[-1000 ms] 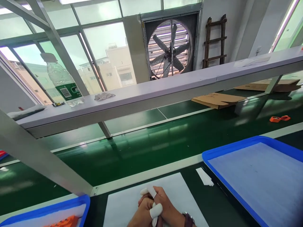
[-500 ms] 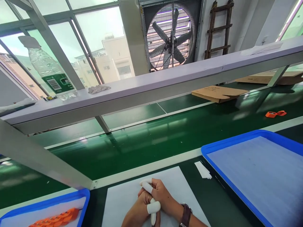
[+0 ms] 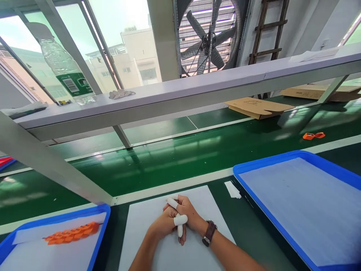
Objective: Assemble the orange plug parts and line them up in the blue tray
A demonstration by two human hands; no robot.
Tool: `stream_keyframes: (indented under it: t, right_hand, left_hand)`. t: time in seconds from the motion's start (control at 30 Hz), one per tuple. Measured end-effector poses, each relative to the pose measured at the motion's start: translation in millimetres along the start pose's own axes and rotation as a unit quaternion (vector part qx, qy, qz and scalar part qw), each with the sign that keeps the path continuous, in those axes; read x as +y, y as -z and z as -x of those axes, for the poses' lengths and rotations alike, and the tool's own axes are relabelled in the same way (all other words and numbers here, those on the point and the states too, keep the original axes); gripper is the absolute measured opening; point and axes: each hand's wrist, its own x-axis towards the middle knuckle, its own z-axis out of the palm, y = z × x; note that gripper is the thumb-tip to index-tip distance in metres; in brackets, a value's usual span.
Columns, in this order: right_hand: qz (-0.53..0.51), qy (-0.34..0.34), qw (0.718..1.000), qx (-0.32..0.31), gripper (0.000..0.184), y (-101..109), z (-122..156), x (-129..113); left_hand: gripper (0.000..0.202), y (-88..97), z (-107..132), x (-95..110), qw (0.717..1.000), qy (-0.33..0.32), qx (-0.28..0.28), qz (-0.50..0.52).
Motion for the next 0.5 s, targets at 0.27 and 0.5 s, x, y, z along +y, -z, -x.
stream_keyframes:
  t: [0.27,0.5]
  right_hand:
    - [0.058,-0.019,0.998,0.006,0.041,-1,5,1]
    - [0.162,-0.040,0.985,-0.051,0.028,5,0,-17]
  left_hand:
    - [0.053,-4.6,3,-3,1.000,0.002,0.014,0.026]
    - [0.043,-5.0,1,5,0.998,0.055,0.013,0.004]
